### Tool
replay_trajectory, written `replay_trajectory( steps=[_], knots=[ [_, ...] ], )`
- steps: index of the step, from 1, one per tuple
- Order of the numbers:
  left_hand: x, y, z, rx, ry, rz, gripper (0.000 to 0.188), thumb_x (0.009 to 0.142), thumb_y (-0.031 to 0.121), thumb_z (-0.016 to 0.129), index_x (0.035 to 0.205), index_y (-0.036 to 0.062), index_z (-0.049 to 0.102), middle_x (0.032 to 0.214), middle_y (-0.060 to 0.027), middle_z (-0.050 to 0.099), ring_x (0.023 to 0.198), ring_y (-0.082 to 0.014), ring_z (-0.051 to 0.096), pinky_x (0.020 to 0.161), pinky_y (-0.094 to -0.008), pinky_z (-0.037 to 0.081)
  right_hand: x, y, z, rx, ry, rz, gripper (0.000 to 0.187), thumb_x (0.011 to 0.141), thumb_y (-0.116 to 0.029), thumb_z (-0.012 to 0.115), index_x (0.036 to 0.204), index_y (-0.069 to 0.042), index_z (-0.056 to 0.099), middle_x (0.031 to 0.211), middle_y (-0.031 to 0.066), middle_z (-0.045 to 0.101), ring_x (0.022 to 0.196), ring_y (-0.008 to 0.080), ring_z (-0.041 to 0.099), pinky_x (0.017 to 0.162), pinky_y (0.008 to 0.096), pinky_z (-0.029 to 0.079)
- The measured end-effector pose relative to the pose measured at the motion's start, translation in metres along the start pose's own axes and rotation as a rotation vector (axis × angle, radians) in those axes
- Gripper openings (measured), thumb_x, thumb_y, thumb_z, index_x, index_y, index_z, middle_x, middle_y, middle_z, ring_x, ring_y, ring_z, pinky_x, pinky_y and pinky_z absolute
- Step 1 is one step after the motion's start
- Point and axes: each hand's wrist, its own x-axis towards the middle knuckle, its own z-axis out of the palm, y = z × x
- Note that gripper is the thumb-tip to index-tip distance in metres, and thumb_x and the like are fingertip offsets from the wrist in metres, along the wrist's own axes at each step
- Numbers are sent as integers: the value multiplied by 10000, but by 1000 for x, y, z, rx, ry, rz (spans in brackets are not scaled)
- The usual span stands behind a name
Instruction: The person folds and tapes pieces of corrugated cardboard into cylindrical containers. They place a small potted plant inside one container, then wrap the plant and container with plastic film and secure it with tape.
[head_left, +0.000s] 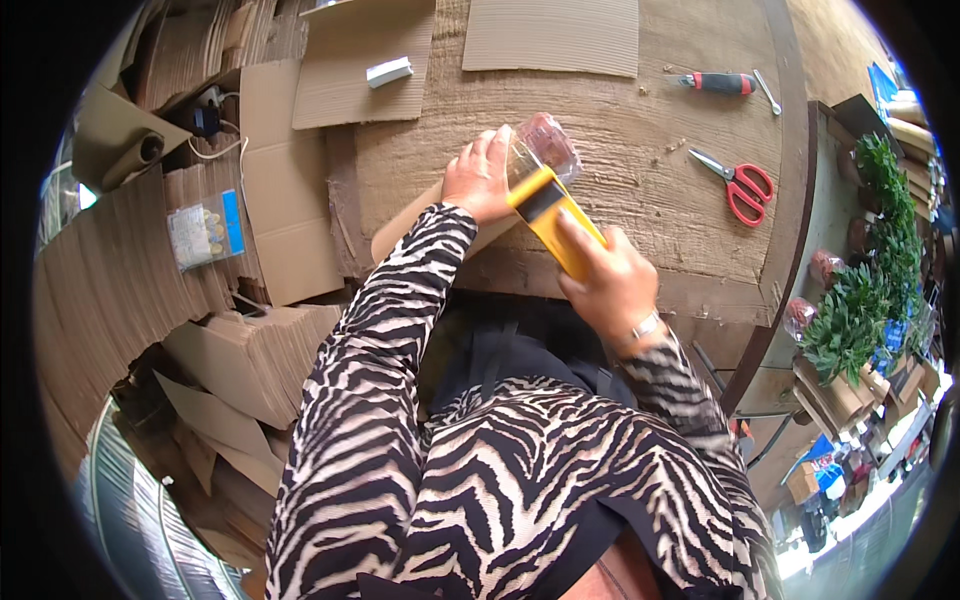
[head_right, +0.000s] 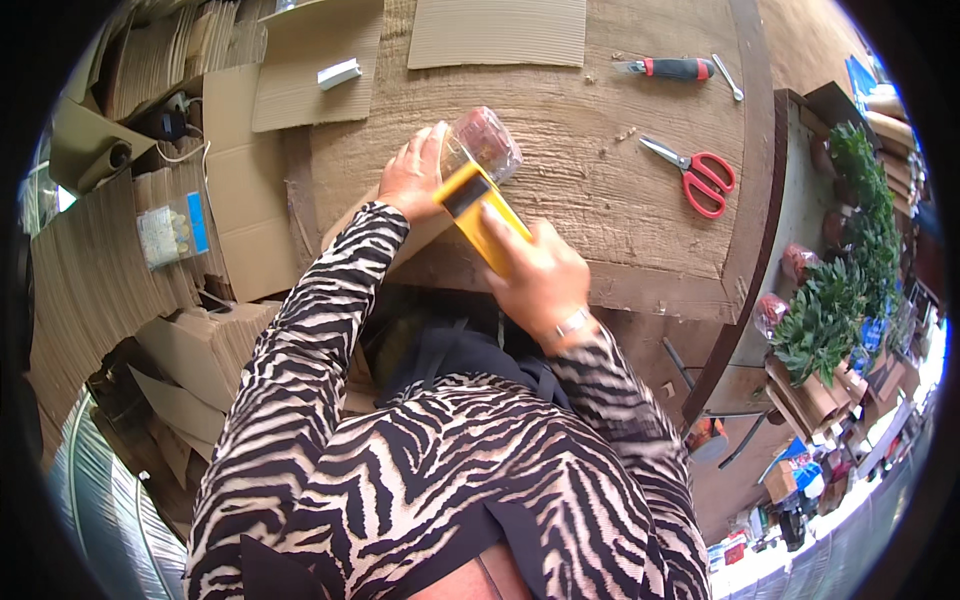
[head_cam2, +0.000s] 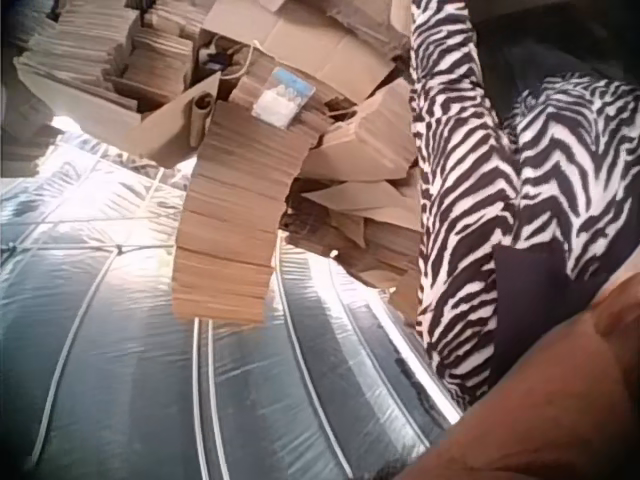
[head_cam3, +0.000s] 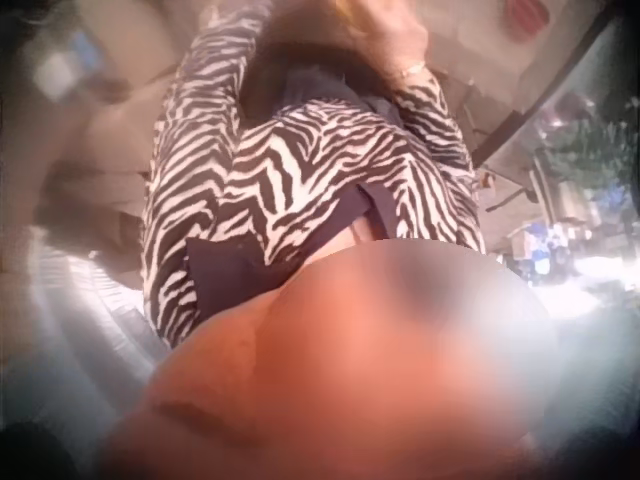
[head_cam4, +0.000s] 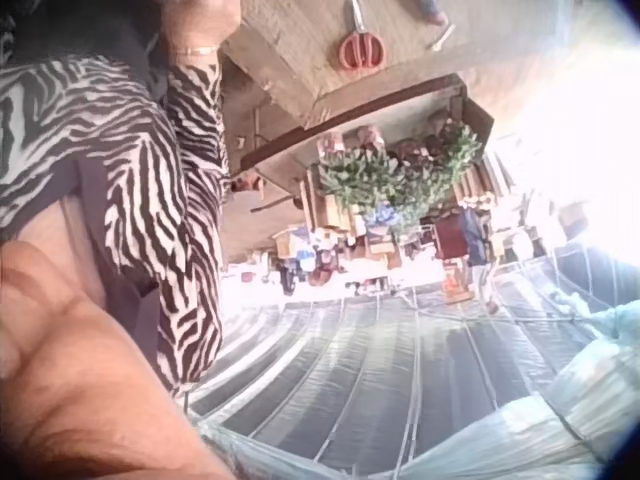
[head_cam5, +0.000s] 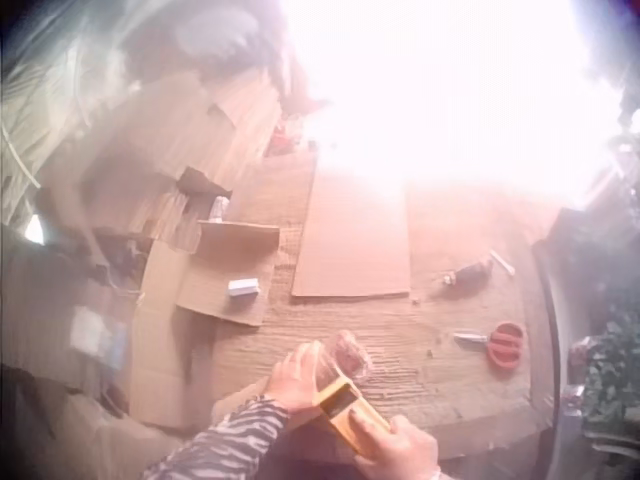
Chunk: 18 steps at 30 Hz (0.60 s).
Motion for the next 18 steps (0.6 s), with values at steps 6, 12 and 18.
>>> replay_trajectory(
  steps=[6, 12, 18],
  knots=[
    [22, 4, -53, -203, -353, -99, 1194, 547, 433, 867, 1501, 105, 231, 1479, -170, 359, 1339, -330, 408, 1114, -400, 363, -71, 49, 8, -127, -124, 150, 695, 619, -158, 775, 1271, -332, 607, 820, 62, 536, 649, 278, 610, 584, 395, 530],
    [71, -53, -52, -624, -517, 61, 1014, 579, 377, 880, 1410, 41, 406, 1329, -163, 540, 1224, -281, 524, 1071, -369, 394, 2, 58, 73, -149, -70, 112, 634, 676, -232, 758, 1269, -382, 593, 816, 55, 540, 664, 261, 621, 570, 394, 527],
    [56, -45, -61, -165, -177, 36, 1112, 645, 428, 837, 1516, 105, 226, 1484, -174, 369, 1344, -334, 407, 1120, -427, 338, 50, 22, 66, -103, -29, 162, 634, 681, -256, 750, 1279, -384, 583, 837, 55, 557, 677, 264, 634, 593, 392, 541]
  ],
)
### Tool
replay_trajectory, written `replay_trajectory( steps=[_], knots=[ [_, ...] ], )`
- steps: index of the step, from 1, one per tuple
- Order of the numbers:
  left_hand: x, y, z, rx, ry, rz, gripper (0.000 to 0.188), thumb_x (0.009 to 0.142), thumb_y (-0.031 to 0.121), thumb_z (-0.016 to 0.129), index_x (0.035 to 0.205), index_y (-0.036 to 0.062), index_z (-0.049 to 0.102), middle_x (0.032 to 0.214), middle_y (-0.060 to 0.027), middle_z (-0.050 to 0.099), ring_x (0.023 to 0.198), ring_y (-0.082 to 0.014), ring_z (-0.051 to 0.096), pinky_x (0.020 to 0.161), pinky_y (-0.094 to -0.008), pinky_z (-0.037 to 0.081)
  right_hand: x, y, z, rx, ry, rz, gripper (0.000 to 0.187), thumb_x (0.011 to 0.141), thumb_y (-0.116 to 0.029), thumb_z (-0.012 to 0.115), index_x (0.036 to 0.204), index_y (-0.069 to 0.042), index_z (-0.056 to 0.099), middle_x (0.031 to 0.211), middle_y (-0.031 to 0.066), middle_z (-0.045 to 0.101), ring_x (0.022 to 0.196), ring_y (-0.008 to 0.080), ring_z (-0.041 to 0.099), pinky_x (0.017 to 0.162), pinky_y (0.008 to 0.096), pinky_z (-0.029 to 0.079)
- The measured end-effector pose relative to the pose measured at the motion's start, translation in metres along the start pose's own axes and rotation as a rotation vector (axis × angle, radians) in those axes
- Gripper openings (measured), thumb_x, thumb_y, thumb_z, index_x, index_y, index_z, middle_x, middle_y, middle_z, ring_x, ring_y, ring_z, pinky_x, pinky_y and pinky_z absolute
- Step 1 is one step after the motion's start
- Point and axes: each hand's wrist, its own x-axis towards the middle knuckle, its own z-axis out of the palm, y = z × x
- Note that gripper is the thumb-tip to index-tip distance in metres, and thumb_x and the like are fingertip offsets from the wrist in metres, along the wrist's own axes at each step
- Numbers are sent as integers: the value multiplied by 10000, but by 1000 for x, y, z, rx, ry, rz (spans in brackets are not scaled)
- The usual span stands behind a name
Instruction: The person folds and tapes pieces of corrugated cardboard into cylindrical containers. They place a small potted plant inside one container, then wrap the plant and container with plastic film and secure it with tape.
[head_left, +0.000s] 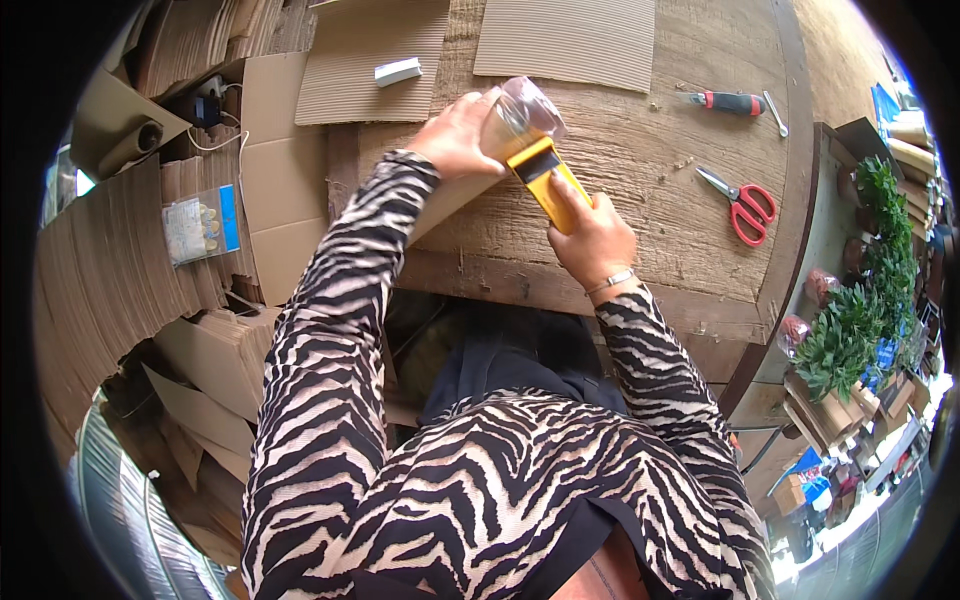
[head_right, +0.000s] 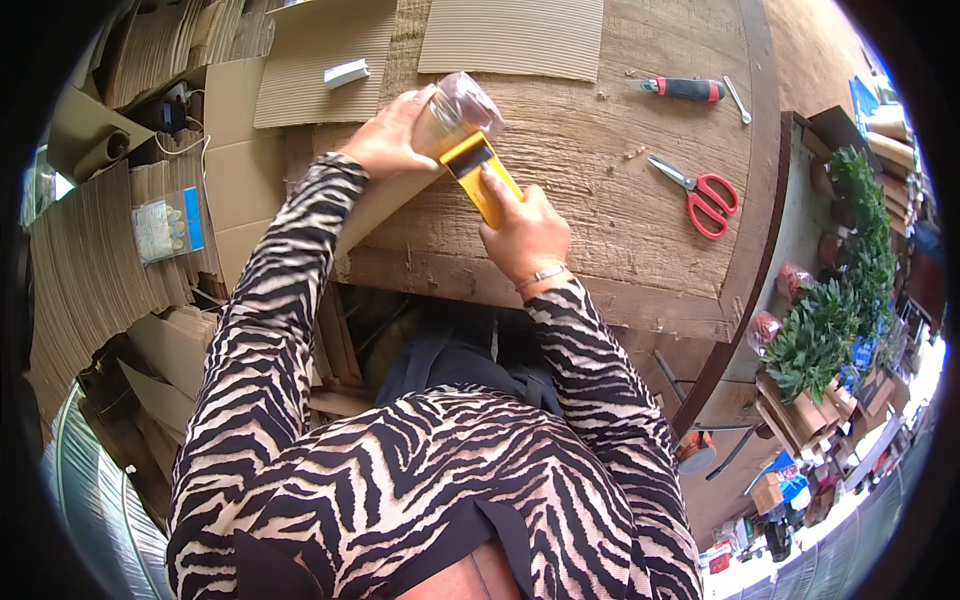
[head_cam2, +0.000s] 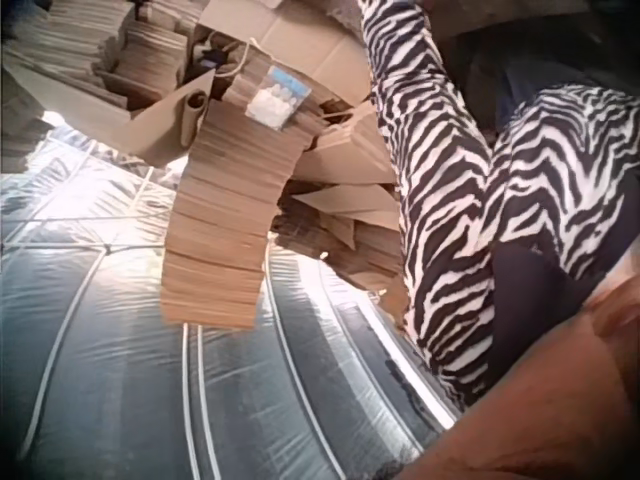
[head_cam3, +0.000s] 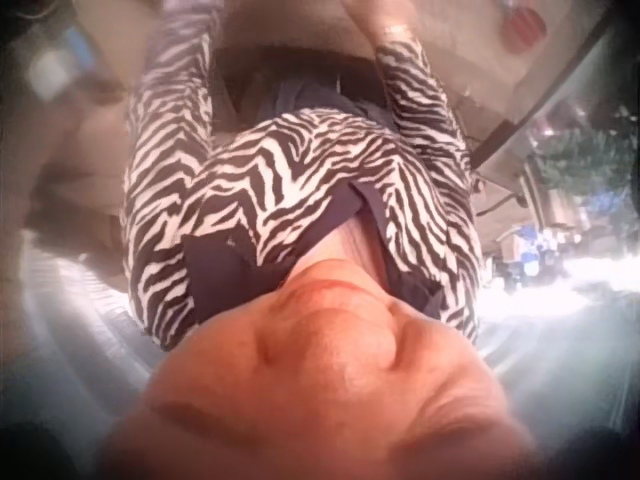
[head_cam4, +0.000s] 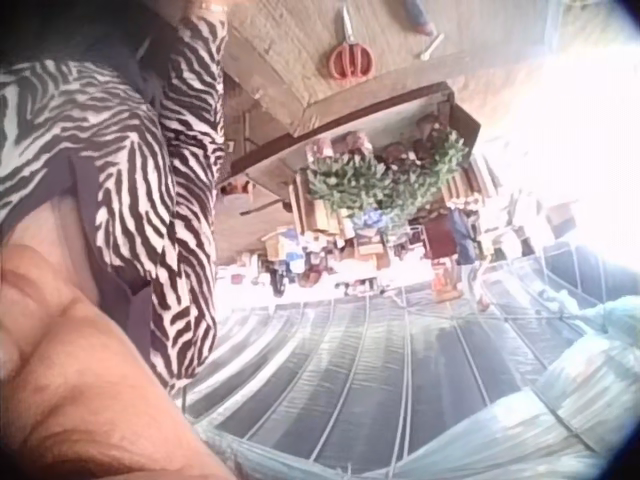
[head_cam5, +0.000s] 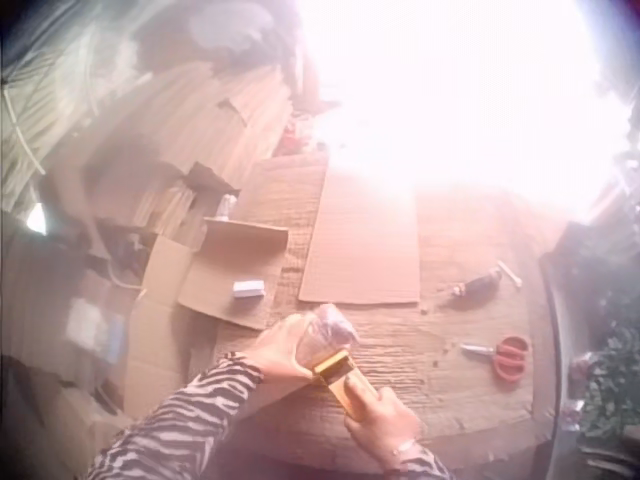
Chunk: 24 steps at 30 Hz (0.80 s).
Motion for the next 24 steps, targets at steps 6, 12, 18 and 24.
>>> replay_trajectory(
  steps=[6, 12, 18, 24],
  knots=[
    [5, 11, -1, 94, 18, -104, 1158, 584, 465, 859, 1501, 170, 216, 1440, -176, 383, 1298, -363, 436, 1081, -425, 389, -14, 1, -11, 24, 91, -122, 652, 667, -224, 770, 1280, -348, 586, 805, 60, 523, 632, 255, 601, 546, 390, 521],
    [9, -1, -15, -32, -79, -126, 1201, 536, 401, 894, 1499, 154, 220, 1440, -196, 389, 1299, -364, 439, 1090, -413, 390, -40, 19, -13, -127, -35, -91, 678, 643, -232, 773, 1282, -354, 584, 799, 66, 527, 618, 261, 607, 533, 381, 525],
    [42, -33, -24, -222, -170, -11, 1182, 534, 385, 893, 1489, 122, 248, 1447, -211, 395, 1328, -339, 418, 1109, -394, 368, 90, -37, 1, -261, -450, 49, 473, 811, -228, 644, 1278, -260, 575, 986, 175, 644, 895, 349, 663, 752, 455, 543],
    [5, -98, -12, -510, -36, 73, 695, 844, 331, 728, 1413, 63, 432, 1381, -182, 504, 1256, -282, 515, 1062, -373, 414, 32, -19, -46, -333, -468, 105, 578, 767, -220, 659, 1323, -323, 540, 994, 163, 623, 918, 371, 649, 783, 478, 528]
  ],
)
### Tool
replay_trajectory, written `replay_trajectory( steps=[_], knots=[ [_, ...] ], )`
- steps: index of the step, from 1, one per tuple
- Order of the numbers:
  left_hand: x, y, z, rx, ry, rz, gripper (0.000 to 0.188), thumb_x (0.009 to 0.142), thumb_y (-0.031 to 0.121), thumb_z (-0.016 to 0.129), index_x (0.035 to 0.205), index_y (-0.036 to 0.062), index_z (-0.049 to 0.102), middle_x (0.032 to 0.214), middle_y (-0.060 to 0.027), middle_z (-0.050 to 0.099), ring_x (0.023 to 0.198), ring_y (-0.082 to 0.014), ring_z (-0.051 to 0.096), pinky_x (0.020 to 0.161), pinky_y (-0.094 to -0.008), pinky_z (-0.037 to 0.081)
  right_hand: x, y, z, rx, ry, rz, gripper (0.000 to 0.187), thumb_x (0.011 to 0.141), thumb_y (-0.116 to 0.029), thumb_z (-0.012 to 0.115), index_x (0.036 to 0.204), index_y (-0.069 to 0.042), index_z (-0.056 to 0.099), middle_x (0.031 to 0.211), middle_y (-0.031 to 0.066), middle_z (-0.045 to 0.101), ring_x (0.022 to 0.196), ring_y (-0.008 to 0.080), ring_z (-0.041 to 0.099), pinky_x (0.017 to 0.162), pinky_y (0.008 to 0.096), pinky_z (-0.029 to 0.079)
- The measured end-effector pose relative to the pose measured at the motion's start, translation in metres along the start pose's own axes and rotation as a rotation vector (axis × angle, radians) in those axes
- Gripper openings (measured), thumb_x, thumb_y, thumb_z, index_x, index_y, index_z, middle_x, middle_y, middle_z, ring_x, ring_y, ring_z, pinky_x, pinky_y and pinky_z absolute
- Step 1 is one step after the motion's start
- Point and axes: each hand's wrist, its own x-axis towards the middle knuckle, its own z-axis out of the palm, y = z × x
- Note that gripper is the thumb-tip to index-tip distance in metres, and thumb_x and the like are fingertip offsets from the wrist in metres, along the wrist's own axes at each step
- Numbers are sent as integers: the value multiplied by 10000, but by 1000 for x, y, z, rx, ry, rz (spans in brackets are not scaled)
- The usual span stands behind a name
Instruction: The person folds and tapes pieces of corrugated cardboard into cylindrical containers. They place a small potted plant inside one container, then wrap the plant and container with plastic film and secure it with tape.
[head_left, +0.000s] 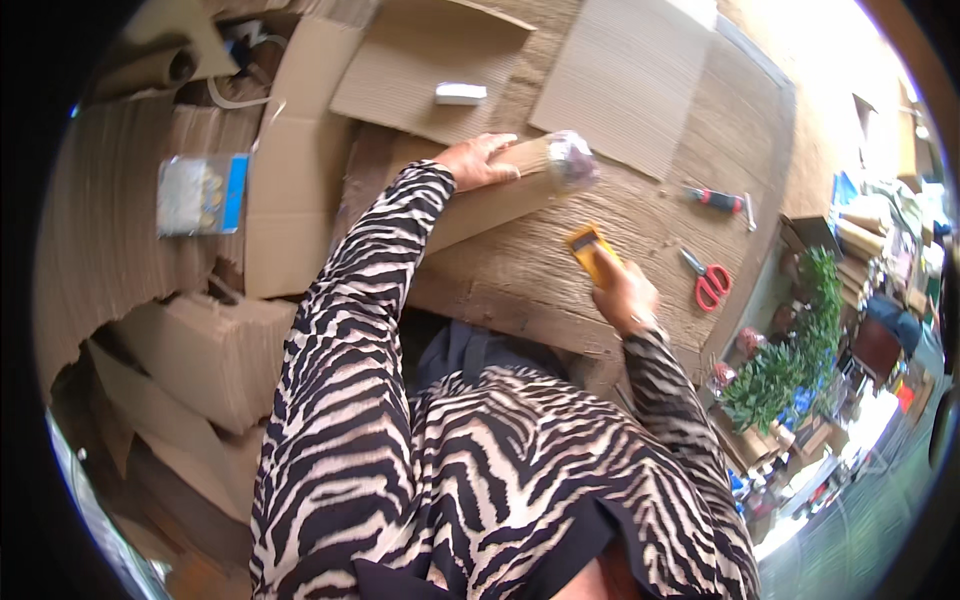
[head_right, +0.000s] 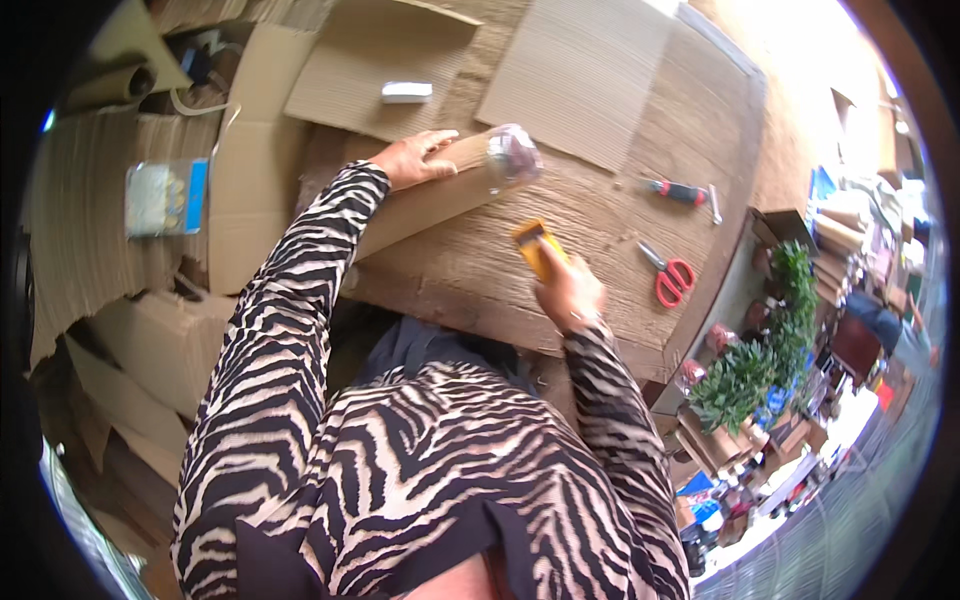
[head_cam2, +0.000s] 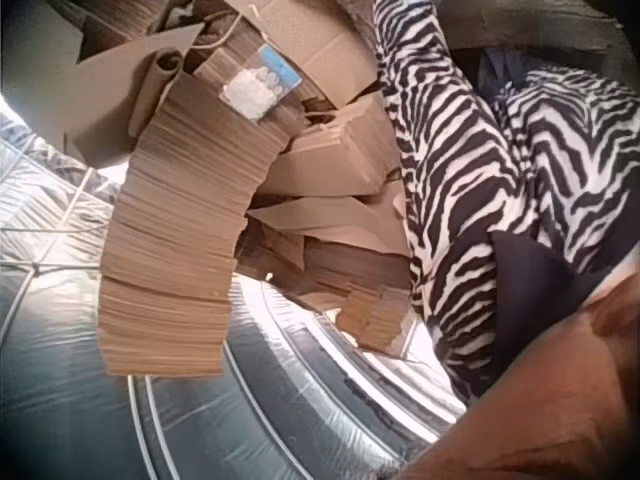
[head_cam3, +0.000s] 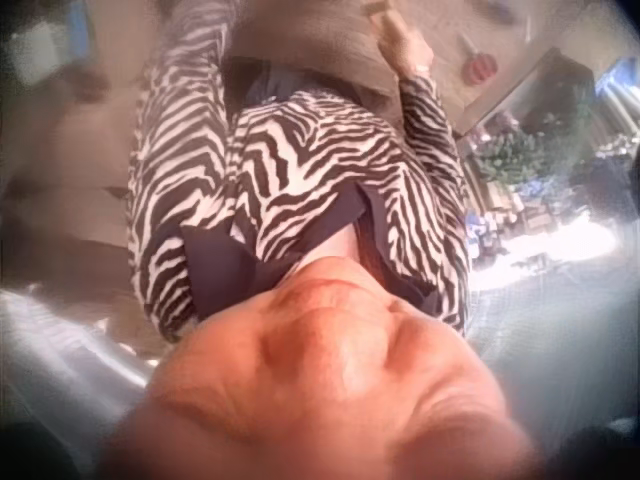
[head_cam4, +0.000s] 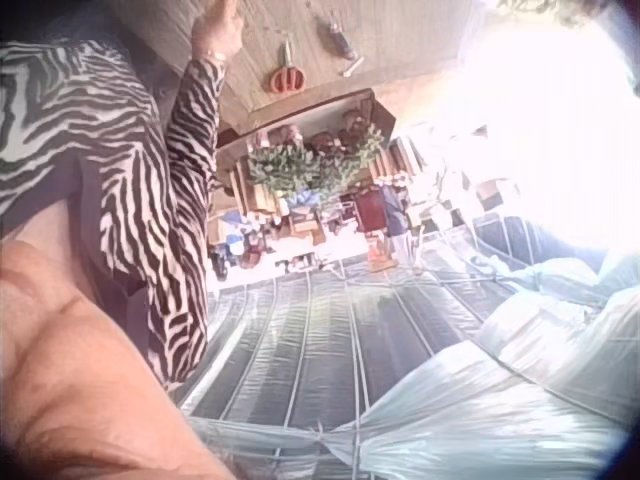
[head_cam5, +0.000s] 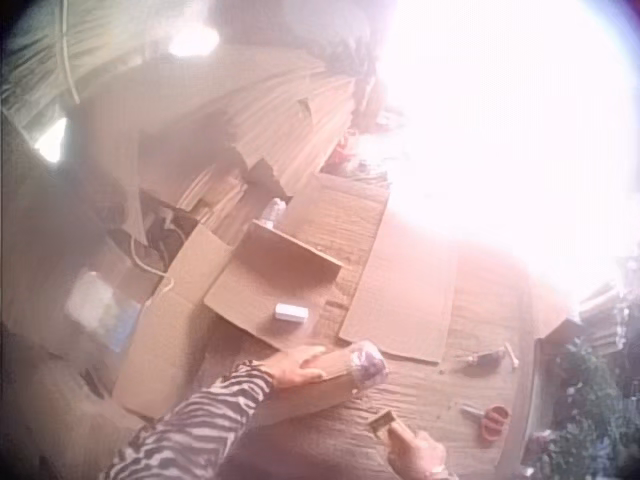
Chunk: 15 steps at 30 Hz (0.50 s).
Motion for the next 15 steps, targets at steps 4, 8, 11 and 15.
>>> replay_trajectory(
  steps=[4, 8, 11, 15],
  knots=[
    [-113, -89, -42, 258, 375, -88, 447, 869, 32, 549, 1305, 128, 550, 1230, -95, 632, 1098, -259, 619, 953, -351, 499, -67, 45, 8, -12, -40, 134, 607, 715, -270, 713, 1298, -352, 565, 953, 112, 634, 869, 334, 662, 758, 445, 539],
    [-177, -88, -10, 413, 221, -172, 661, 829, -40, 534, 1427, 223, 435, 1393, -102, 501, 1254, -290, 499, 1047, -372, 432, -105, 52, 12, 6, -4, 164, 558, 705, -309, 733, 1250, -343, 620, 898, 108, 641, 819, 327, 668, 746, 414, 545],
    [-172, -76, -6, 340, 287, -39, 542, 855, 60, 583, 1368, 217, 507, 1226, -102, 600, 1139, -286, 579, 986, -391, 475, -108, 44, 1, 41, -11, 111, 556, 720, -331, 727, 1264, -331, 611, 908, 118, 640, 838, 333, 662, 754, 423, 536],
    [-161, 37, -47, 439, 393, 225, 350, 921, 361, 587, 1200, 158, 645, 1009, -97, 663, 937, -294, 653, 800, -378, 542, -95, 61, 0, 100, 19, 80, 607, 712, -316, 700, 1303, -350, 568, 911, 110, 633, 850, 334, 660, 756, 428, 534]
  ],
)
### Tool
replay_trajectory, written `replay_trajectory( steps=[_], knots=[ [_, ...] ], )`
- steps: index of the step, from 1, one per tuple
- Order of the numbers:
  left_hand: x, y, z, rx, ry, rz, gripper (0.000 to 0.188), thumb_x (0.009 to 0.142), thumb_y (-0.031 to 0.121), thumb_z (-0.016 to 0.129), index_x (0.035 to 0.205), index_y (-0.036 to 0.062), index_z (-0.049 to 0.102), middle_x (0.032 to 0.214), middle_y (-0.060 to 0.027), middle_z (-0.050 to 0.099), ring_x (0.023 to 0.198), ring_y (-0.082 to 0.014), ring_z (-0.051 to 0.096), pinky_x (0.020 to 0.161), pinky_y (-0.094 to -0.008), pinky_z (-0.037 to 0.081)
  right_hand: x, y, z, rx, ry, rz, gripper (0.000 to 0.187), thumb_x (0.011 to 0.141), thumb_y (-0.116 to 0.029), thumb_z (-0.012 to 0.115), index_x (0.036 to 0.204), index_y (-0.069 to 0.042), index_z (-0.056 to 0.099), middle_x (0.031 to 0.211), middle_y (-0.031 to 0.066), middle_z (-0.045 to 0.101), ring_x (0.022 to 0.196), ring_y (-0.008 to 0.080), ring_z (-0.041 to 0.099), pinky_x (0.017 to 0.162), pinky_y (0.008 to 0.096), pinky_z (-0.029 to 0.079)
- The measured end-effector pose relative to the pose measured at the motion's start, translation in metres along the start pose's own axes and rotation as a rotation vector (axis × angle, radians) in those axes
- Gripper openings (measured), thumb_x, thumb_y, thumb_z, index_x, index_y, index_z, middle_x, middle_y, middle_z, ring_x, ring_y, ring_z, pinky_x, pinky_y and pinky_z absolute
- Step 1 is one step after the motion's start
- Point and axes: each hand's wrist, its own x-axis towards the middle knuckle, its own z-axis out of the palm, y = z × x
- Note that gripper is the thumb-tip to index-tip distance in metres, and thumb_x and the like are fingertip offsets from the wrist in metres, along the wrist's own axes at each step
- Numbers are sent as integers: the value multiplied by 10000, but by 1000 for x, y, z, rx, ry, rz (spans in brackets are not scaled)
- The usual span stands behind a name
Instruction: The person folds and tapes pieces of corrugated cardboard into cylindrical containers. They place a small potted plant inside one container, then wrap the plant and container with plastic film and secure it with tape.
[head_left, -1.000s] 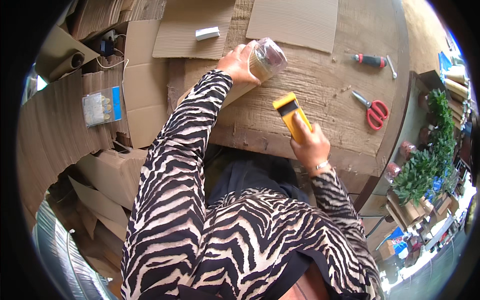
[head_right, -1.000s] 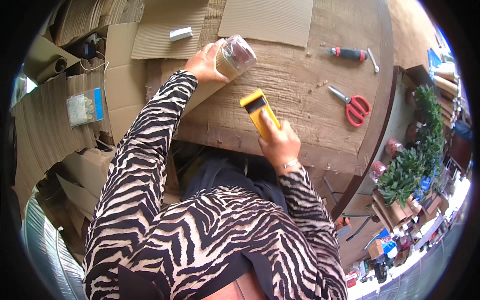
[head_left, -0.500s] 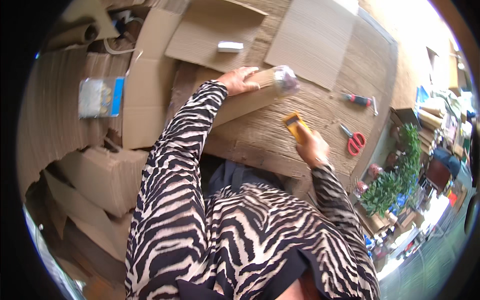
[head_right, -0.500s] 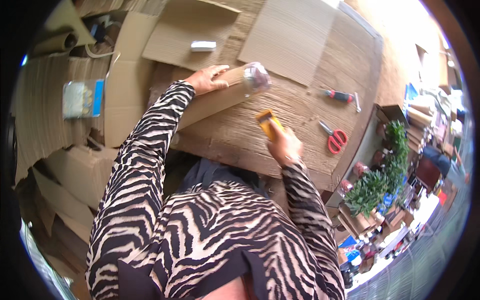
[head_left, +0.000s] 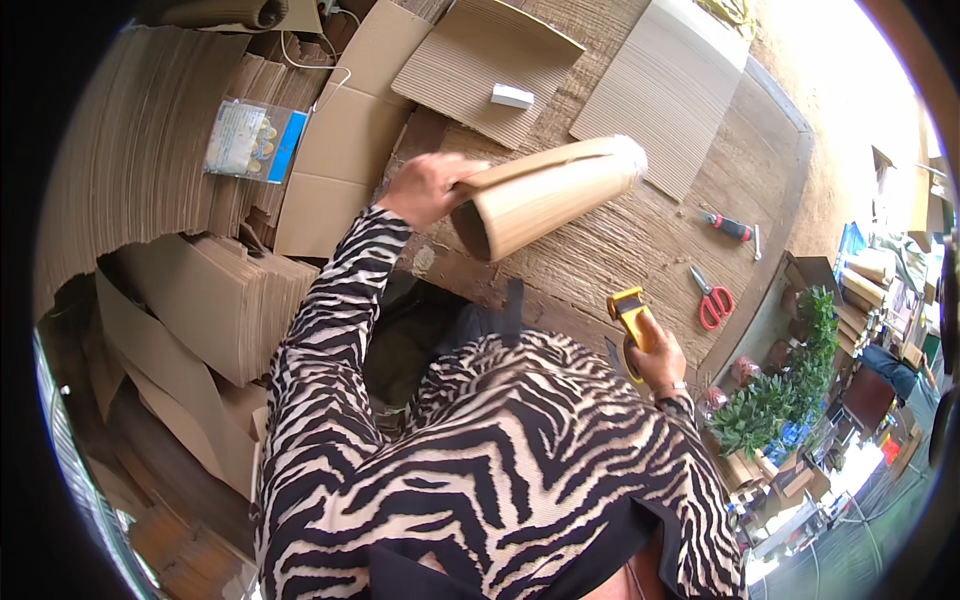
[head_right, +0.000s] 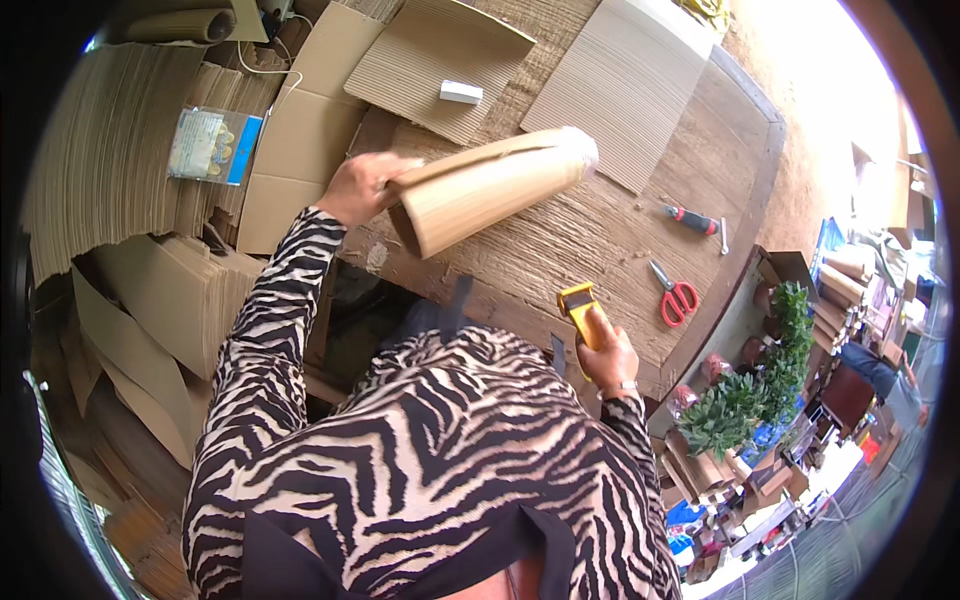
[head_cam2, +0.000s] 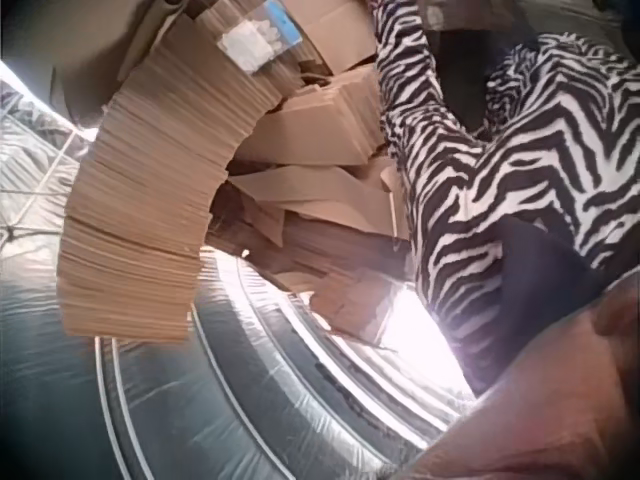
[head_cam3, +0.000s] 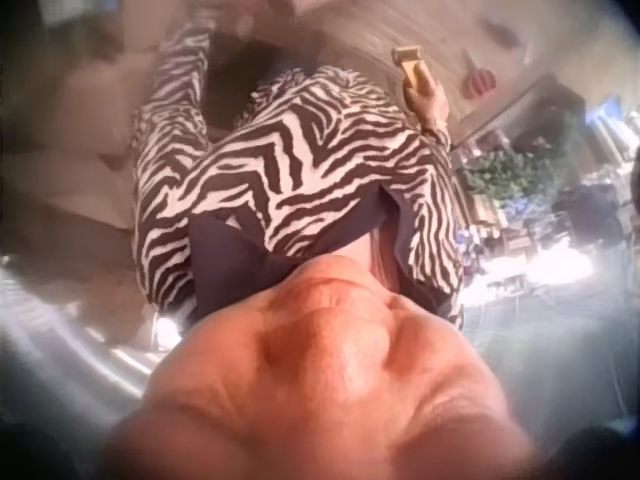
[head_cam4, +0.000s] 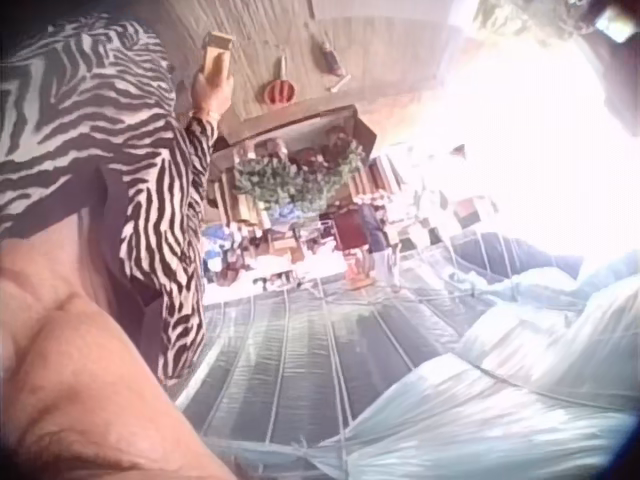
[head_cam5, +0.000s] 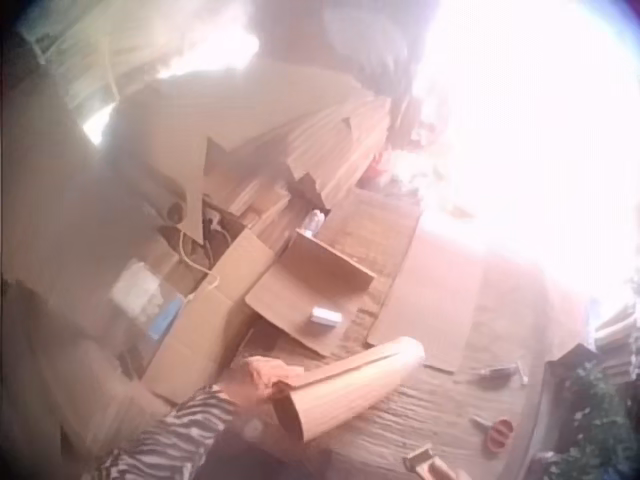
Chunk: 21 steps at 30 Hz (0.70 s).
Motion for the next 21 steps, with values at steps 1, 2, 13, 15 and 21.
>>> replay_trajectory(
  steps=[1, 2, 13, 15, 21],
  knots=[
    [26, 27, -5, -80, 56, 32, 372, 924, 384, 578, 1204, 147, 642, 1036, -96, 664, 955, -296, 648, 814, -377, 536, -2, 7, -5, 10, 31, 1, 599, 721, -327, 692, 1306, -350, 566, 930, 113, 641, 858, 336, 661, 761, 430, 533],
    [45, 55, -12, -129, 120, 48, 397, 926, 406, 570, 1207, 135, 640, 1063, -96, 666, 972, -298, 643, 828, -377, 530, 4, 18, -3, 34, 62, -32, 592, 729, -338, 684, 1309, -350, 564, 949, 116, 648, 867, 338, 663, 765, 432, 533],
    [141, 211, -15, 231, 45, -5, 215, 868, 234, 587, 959, 63, 680, 914, -161, 696, 857, -305, 677, 738, -414, 544, 76, 121, 61, 834, 48, 37, 812, 683, -161, 739, 1423, -79, 416, 1037, 127, 664, 735, 156, 647, 594, 290, 530],
    [140, 226, -16, 208, -3, 9, 204, 860, 228, 587, 930, 64, 688, 902, -162, 695, 852, -307, 676, 728, -413, 545, 81, 145, 93, 907, 126, -54, 789, 690, -145, 733, 1415, -80, 428, 1020, 107, 660, 673, 136, 623, 555, 281, 514],
    [99, 250, -12, -25, -130, -200, 392, 933, 351, 607, 1133, 20, 669, 1044, -169, 700, 954, -263, 671, 853, -320, 505, 75, 155, 128, 1333, -138, -34, 770, 710, -65, 703, 1431, -100, 436, 947, 13, 634, 612, 95, 548, 524, 232, 452]
  ],
)
